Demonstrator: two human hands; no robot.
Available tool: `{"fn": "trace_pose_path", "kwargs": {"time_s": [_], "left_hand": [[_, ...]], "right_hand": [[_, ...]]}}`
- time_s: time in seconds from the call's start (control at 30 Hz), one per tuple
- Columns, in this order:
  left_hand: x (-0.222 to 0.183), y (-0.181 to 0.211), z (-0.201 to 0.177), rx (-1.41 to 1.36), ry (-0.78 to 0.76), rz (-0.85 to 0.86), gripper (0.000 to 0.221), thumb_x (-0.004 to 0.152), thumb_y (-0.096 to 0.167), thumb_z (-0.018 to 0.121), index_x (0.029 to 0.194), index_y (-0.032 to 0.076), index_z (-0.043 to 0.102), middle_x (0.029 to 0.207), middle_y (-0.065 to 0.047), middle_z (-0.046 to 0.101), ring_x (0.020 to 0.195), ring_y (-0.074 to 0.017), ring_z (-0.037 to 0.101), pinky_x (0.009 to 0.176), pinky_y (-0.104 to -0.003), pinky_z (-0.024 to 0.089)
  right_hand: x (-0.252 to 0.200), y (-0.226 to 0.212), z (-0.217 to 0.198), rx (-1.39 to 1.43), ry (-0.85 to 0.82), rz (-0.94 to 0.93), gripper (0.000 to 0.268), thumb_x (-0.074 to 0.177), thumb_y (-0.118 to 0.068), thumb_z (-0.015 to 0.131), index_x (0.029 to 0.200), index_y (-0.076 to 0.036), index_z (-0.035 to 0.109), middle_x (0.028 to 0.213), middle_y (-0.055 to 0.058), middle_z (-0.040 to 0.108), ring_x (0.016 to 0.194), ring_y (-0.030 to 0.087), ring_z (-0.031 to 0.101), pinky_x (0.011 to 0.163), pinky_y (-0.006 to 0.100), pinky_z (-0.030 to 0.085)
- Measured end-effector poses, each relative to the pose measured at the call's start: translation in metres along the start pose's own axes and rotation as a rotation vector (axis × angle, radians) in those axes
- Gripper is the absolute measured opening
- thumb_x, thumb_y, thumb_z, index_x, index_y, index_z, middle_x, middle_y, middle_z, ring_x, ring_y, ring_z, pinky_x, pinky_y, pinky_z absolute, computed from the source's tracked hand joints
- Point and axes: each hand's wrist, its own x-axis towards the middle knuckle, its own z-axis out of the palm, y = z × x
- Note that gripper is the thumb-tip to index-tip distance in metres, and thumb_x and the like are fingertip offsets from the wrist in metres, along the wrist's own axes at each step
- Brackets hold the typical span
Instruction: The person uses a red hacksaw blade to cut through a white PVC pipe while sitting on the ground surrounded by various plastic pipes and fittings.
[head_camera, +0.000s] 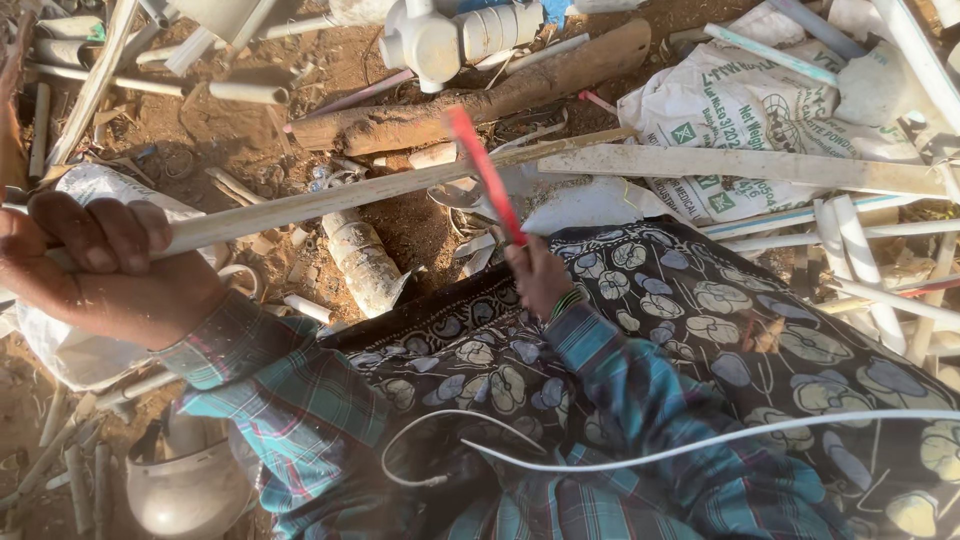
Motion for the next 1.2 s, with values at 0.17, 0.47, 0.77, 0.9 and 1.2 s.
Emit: {"fn": "trace_pose_path", "kwargs": {"time_s": [0.17,0.47,0.77,0.9,1.2], "left_hand": [[0.003,0.008,0.039,-0.026,0.089,-0.021,0.031,0.114,0.033,0.051,0.124,0.008,0.067,0.069,-0.001,0.038,0.047,-0.0081,0.032,0.042,-0.027,0.030],[-0.001,0.012,0.032,0.013,0.059,0.012,0.050,0.116,0.036,0.057,0.075,0.014,0.040,0.068,-0.002,0.036,0.046,-0.0095,0.033,0.046,-0.029,0.030],[-0.005,0.018,0.055,0.072,0.213,0.031,0.046,0.112,0.028,0.062,0.076,0.012,0.040,0.066,-0.002,0.037,0.049,-0.0108,0.034,0.045,-0.029,0.030],[-0.005,0.017,0.053,0.149,0.377,0.069,0.043,0.108,0.024,0.066,0.076,0.011,0.042,0.066,-0.003,0.037,0.050,-0.0114,0.035,0.046,-0.029,0.030],[-0.012,0.019,0.074,0.178,0.347,0.095,0.043,0.105,0.026,0.069,0.073,0.016,0.041,0.066,-0.001,0.039,0.048,-0.0083,0.035,0.042,-0.027,0.031]], "right_hand": [[0.021,0.014,-0.049,0.224,0.108,0.455,0.053,0.105,-0.049,0.047,0.121,0.001,0.053,0.061,0.004,0.053,0.042,0.014,0.052,0.033,0.031,0.042],[0.017,0.002,-0.037,0.144,-0.038,0.310,0.050,0.103,-0.052,0.043,0.119,-0.006,0.053,0.060,0.001,0.055,0.041,0.011,0.056,0.035,0.028,0.049],[-0.008,-0.010,0.001,0.280,-0.085,0.111,0.065,0.101,-0.060,0.041,0.124,-0.001,0.054,0.058,0.003,0.054,0.038,0.010,0.052,0.031,0.029,0.048],[0.008,0.011,-0.016,0.140,-0.046,0.162,0.071,0.100,-0.061,0.047,0.132,0.002,0.049,0.059,0.003,0.058,0.041,0.011,0.059,0.036,0.028,0.051],[-0.019,-0.020,-0.008,0.287,-0.104,0.126,0.059,0.102,-0.057,0.041,0.123,-0.004,0.055,0.058,0.000,0.054,0.041,0.009,0.053,0.033,0.028,0.047]]}}
